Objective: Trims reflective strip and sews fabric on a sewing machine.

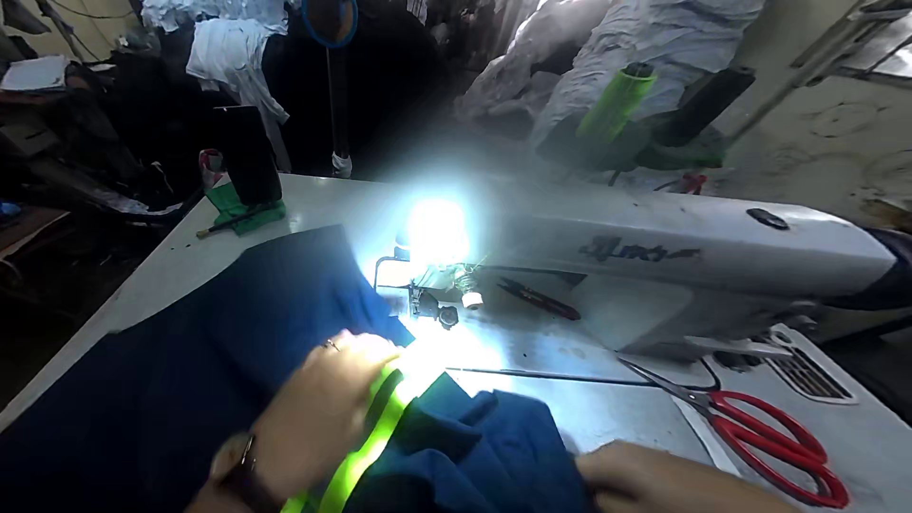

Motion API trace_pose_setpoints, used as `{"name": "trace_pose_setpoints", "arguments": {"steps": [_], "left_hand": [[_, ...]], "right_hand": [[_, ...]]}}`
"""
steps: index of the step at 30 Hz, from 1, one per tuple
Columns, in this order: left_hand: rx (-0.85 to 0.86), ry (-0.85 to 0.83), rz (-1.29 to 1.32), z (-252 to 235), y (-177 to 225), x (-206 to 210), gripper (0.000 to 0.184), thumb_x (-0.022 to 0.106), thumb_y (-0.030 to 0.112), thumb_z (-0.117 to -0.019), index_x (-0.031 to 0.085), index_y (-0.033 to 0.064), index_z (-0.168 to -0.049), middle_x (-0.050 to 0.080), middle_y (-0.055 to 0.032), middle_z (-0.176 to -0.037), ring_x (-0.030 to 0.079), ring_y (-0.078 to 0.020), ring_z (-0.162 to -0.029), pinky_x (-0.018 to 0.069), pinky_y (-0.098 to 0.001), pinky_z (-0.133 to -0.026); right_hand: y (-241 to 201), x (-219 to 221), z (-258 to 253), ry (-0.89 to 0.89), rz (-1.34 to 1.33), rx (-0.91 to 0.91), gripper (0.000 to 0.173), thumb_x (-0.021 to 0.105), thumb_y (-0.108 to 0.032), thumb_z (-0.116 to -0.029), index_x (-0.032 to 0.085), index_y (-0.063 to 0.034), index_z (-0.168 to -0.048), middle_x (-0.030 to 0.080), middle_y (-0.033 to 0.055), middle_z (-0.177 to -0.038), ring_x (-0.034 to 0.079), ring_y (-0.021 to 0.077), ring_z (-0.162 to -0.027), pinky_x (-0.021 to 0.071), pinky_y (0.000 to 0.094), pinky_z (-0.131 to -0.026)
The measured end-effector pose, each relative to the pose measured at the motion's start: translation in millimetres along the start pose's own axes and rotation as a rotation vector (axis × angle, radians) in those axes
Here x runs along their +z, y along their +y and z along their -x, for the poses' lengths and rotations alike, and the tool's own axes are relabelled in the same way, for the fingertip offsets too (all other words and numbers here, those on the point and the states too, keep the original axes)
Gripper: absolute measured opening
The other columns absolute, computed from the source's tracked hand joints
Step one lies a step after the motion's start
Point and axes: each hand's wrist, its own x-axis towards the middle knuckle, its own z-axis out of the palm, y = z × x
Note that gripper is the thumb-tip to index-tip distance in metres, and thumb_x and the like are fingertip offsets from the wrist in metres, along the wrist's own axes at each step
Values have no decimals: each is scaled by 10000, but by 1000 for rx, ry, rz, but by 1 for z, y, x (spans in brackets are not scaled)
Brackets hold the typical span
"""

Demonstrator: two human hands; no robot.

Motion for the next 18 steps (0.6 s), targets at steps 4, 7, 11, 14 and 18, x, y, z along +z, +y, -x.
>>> {"name": "trace_pose_setpoints", "arguments": {"steps": [4, 7, 11, 14, 18], "left_hand": [[-187, -159, -111, 12, -31, 35, 446, 440, 345, -1038, 597, 280, -1450, 461, 14, -1596, 357, -296, -1515, 260, -665, -1183], [-194, -103, -81, 40, -12, 47, 444, 421, 356, -1054, 586, 288, -1461, 462, -8, -1595, 357, -313, -1514, 216, -683, -1193], [-219, -135, -87, 47, -4, 41, 446, 415, 350, -1065, 560, 295, -1482, 437, -16, -1612, 339, -304, -1524, 203, -664, -1206], [-208, -147, -77, 47, -8, 40, 445, 427, 361, -1061, 565, 290, -1478, 448, -34, -1604, 353, -320, -1515, 206, -665, -1204], [-195, -165, -99, 47, -9, 39, 456, 424, 351, -1060, 561, 257, -1485, 454, -76, -1597, 360, -354, -1505, 193, -678, -1197]], "right_hand": [[58, -45, 29, 401, 259, 449, 349, 653, -232, -1001, 677, 18, -1244, 665, 339, -1140, 636, 554, -1077, 475, 745, -909], [29, -37, -22, 735, 362, 232, 286, 608, -158, -1003, 709, -64, -1254, 701, 231, -1142, 681, 444, -1062, 549, 642, -889], [-13, -18, -122, 893, 437, 25, 319, 611, -284, -995, 728, -206, -1282, 703, 136, -1196, 662, 349, -1136, 564, 553, -907], [-23, -21, -158, 765, 429, 91, 451, 503, -466, -1033, 602, -296, -1439, 514, 149, -1529, 410, 388, -1456, 360, 595, -1145], [-28, -22, -154, 670, 418, 97, 449, 434, -528, -1046, 618, -354, -1417, 494, 115, -1557, 344, 362, -1504, 298, 596, -1188]]}}
